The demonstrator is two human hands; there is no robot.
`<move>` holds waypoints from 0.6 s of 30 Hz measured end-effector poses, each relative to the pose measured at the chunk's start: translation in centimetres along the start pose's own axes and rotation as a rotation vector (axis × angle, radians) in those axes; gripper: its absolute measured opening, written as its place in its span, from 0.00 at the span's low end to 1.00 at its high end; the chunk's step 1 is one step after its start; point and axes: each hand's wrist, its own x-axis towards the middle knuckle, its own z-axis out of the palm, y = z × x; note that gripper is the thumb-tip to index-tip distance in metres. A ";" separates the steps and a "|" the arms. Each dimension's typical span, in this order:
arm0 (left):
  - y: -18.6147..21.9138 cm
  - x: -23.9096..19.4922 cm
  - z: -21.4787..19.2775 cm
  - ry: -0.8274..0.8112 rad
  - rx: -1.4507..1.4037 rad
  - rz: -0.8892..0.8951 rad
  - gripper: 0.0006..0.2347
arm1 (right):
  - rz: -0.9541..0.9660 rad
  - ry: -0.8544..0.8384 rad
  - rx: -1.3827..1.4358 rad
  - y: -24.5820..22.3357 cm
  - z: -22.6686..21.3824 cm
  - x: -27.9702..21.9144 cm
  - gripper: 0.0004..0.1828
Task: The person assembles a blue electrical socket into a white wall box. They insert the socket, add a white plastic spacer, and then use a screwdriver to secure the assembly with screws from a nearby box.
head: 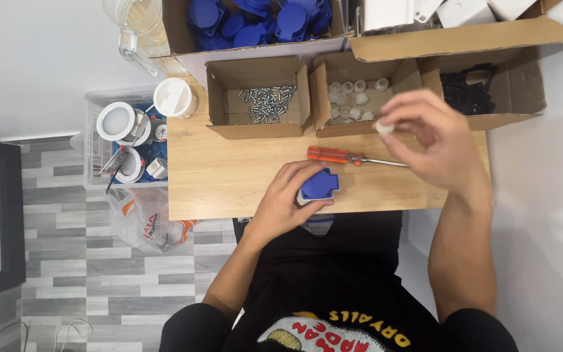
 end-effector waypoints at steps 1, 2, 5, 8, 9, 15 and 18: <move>-0.1 0.1 0.0 -0.001 0.000 -0.001 0.27 | 0.001 0.000 0.001 0.2 0.4 -0.8 0.10; -0.2 0.1 0.1 0.013 -0.020 0.002 0.27 | 0.003 0.022 0.074 0.5 0.8 -1.6 0.11; -0.1 0.5 0.3 0.075 -0.082 0.016 0.28 | 0.027 0.099 0.177 2.9 2.7 -4.1 0.13; 0.2 0.7 0.2 0.133 -0.146 0.025 0.29 | 0.058 0.173 0.232 4.7 5.2 -5.6 0.16; 0.2 0.7 0.2 0.139 -0.167 0.025 0.29 | 0.070 0.195 0.256 5.0 6.0 -6.0 0.18; -0.1 0.6 0.3 0.167 -0.192 0.024 0.29 | 0.087 0.181 0.157 5.9 8.5 -8.0 0.15; -0.1 0.5 0.3 0.172 -0.188 0.025 0.29 | 0.132 0.187 0.242 5.8 9.2 -8.5 0.14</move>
